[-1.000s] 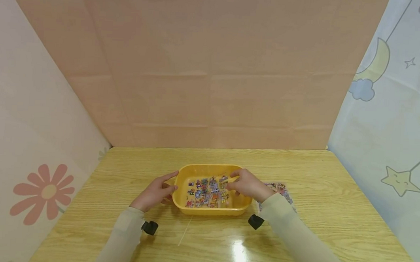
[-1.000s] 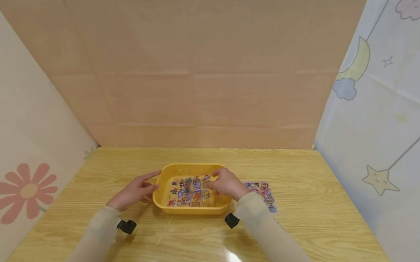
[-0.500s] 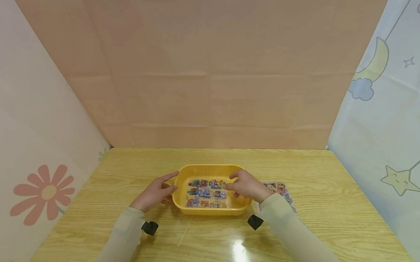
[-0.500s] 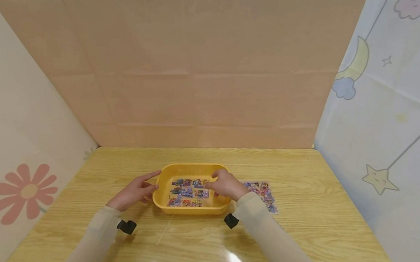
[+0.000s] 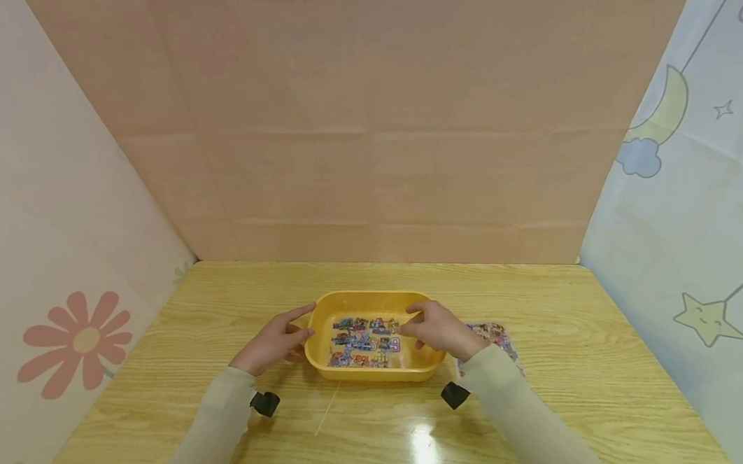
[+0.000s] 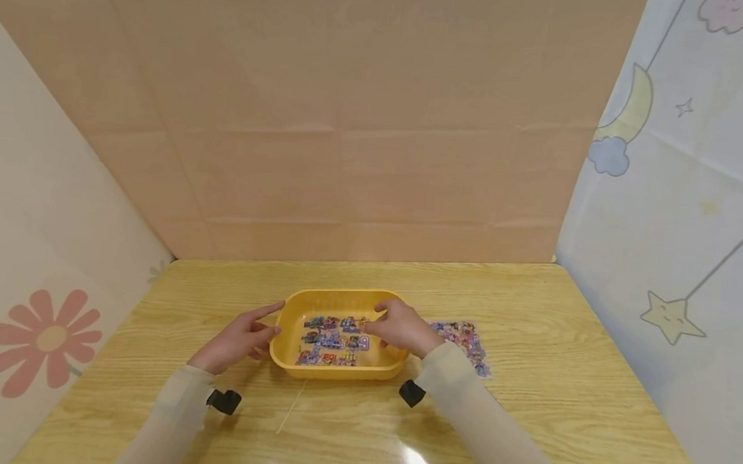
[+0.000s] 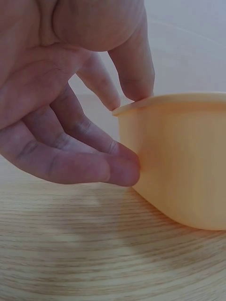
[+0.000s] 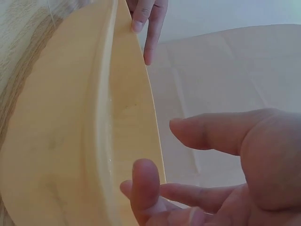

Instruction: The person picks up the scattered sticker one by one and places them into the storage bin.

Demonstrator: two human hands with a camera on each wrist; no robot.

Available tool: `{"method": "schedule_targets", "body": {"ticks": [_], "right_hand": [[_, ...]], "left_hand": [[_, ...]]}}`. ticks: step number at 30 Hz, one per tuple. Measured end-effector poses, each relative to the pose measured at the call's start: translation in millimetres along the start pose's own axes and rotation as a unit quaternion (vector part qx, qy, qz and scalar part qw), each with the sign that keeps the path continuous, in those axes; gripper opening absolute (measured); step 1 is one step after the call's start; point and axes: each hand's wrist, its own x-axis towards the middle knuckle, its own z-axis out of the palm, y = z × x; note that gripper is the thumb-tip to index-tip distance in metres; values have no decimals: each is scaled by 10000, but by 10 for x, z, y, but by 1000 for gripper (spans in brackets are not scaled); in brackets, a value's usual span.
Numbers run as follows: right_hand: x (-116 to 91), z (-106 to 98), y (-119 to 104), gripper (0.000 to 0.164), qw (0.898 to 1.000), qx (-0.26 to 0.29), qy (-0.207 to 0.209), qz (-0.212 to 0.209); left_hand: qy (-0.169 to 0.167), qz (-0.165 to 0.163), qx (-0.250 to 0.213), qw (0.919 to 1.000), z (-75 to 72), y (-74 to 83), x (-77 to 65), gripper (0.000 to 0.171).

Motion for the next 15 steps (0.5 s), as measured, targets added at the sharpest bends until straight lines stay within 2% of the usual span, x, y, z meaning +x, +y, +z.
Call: {"method": "schedule_targets", "body": {"ticks": [9,15], "right_hand": [[-81,-92,85,51,9988,311,315,-195],[-127,-186,212,41,9950,580,674,-445]], "left_hand": [[39,-47,26,10000,3,8,-13,57],[23,-48,34,10000,2,15,-15,57]]}}
